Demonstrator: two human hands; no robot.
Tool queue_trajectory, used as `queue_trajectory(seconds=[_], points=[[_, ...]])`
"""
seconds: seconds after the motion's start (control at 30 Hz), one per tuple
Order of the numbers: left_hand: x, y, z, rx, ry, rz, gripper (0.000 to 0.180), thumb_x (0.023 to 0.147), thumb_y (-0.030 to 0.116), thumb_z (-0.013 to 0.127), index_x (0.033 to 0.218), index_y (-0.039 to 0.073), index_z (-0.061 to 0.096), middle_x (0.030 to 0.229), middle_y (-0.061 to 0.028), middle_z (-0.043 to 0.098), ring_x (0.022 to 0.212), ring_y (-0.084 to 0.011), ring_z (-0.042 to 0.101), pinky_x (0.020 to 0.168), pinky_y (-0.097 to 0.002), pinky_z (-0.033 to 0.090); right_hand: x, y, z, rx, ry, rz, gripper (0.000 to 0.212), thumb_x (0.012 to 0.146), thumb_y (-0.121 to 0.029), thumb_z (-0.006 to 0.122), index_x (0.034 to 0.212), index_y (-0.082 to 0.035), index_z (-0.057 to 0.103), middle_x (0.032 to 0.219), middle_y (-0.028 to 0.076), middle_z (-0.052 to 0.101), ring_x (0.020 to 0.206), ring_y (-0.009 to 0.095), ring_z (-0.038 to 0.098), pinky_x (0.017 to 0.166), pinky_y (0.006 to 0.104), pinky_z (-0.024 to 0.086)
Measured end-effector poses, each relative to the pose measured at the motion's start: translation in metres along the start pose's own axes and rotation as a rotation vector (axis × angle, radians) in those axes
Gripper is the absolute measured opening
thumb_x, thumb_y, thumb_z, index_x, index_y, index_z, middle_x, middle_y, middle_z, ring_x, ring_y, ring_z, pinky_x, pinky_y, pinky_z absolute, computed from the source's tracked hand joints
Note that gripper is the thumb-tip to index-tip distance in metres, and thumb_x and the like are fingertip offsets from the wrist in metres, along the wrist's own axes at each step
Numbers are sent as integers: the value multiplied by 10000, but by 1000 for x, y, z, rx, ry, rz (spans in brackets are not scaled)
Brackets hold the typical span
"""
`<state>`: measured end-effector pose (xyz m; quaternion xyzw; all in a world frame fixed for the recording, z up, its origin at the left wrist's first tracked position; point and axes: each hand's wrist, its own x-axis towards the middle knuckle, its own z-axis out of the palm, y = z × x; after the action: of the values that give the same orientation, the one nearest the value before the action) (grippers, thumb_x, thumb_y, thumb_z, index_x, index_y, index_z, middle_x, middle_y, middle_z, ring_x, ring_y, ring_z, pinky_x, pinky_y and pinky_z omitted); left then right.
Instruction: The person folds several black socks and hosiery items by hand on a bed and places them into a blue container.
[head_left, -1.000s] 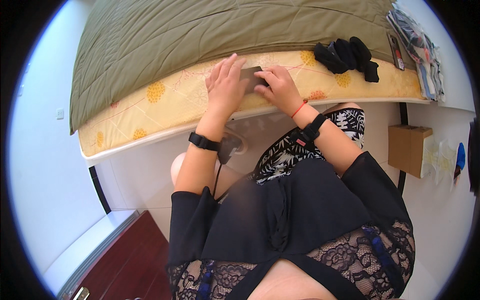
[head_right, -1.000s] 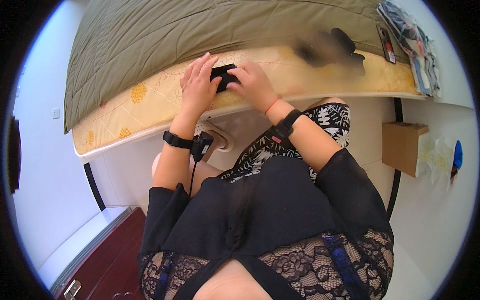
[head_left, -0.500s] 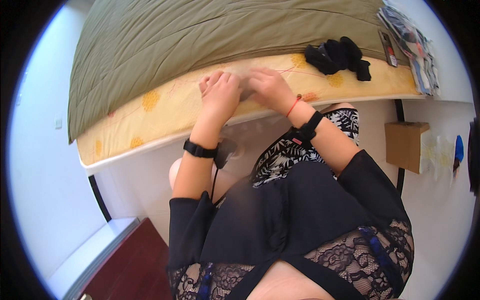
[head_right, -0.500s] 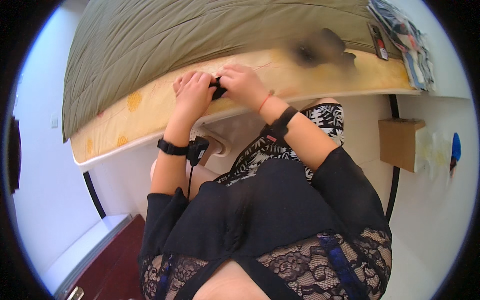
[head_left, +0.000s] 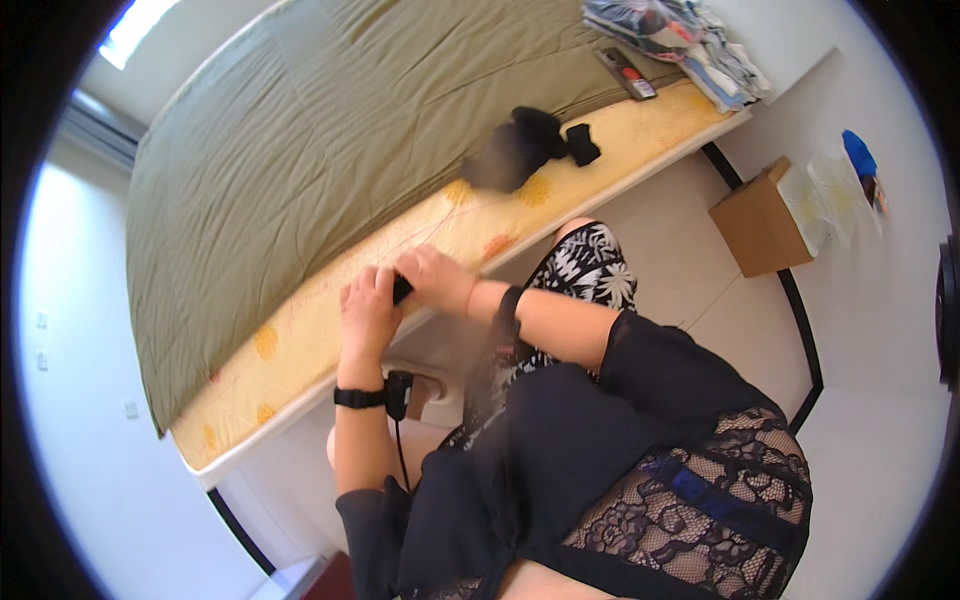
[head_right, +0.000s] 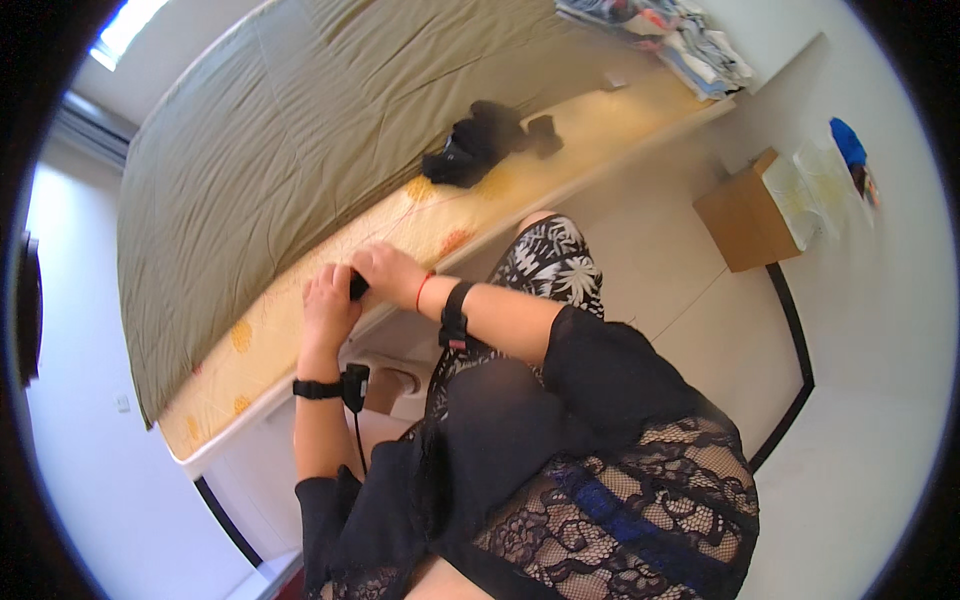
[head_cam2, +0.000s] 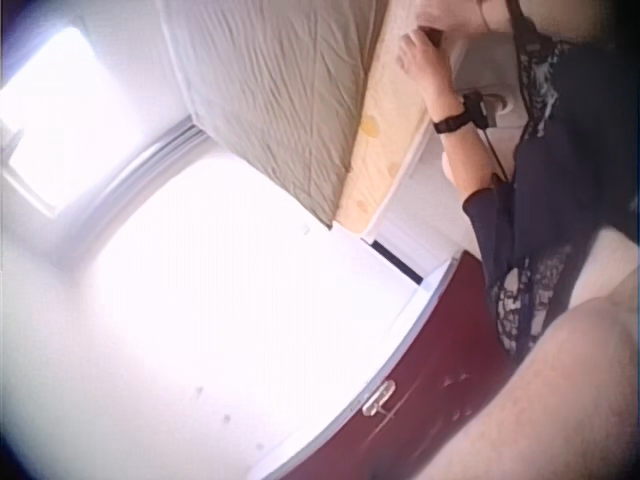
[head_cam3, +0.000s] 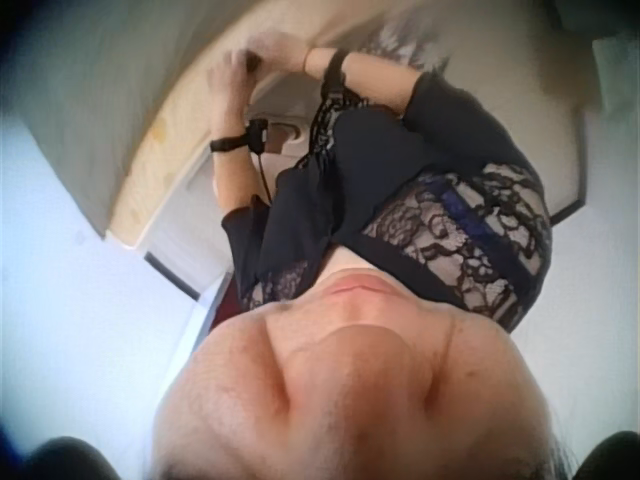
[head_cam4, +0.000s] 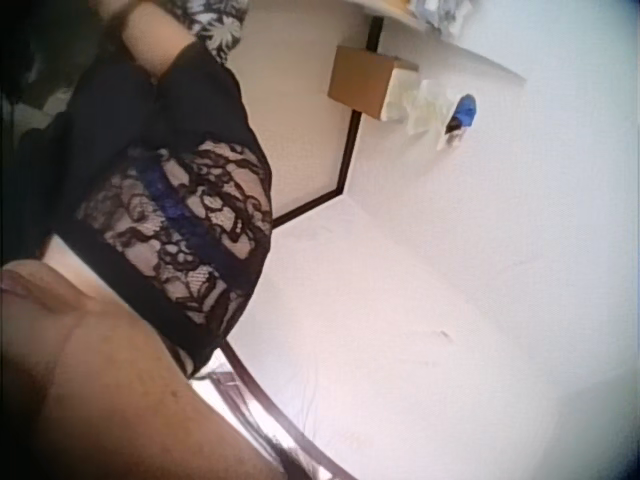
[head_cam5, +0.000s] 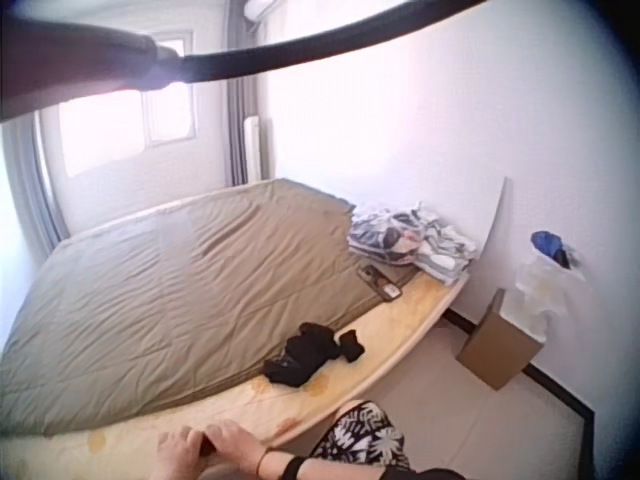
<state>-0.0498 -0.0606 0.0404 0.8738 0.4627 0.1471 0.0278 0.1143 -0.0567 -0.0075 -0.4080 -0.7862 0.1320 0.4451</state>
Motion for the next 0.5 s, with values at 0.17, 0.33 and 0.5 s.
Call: queue_trajectory(seconds=[0.17, 0.33, 0.5], points=[[1, 41, -19, 64, -18, 40, 317, 669, 1, 596, 969, 94, 552, 939, -96, 584, 936, -328, 564, 804, -441, 431, -21, -1, -15, -34, 23, 68, 206, 726, -125, 678, 897, -81, 571, 878, 128, 607, 904, 348, 585, 806, 434, 483], [-6, 66, -34, -2, -63, 51, 307, 663, -5, 592, 956, 63, 533, 928, -145, 573, 903, -377, 550, 762, -473, 458, -28, -22, -59, -110, -105, 83, 251, 701, -184, 729, 881, -87, 584, 897, 110, 622, 918, 317, 596, 809, 406, 495], [-13, 102, -50, -250, -78, 20, 313, 674, 3, 622, 964, 50, 514, 939, -179, 558, 924, -403, 544, 788, -450, 459, -48, -24, -100, -39, -162, -61, 281, 687, -207, 734, 906, -94, 598, 873, 95, 631, 901, 301, 611, 791, 402, 500]])
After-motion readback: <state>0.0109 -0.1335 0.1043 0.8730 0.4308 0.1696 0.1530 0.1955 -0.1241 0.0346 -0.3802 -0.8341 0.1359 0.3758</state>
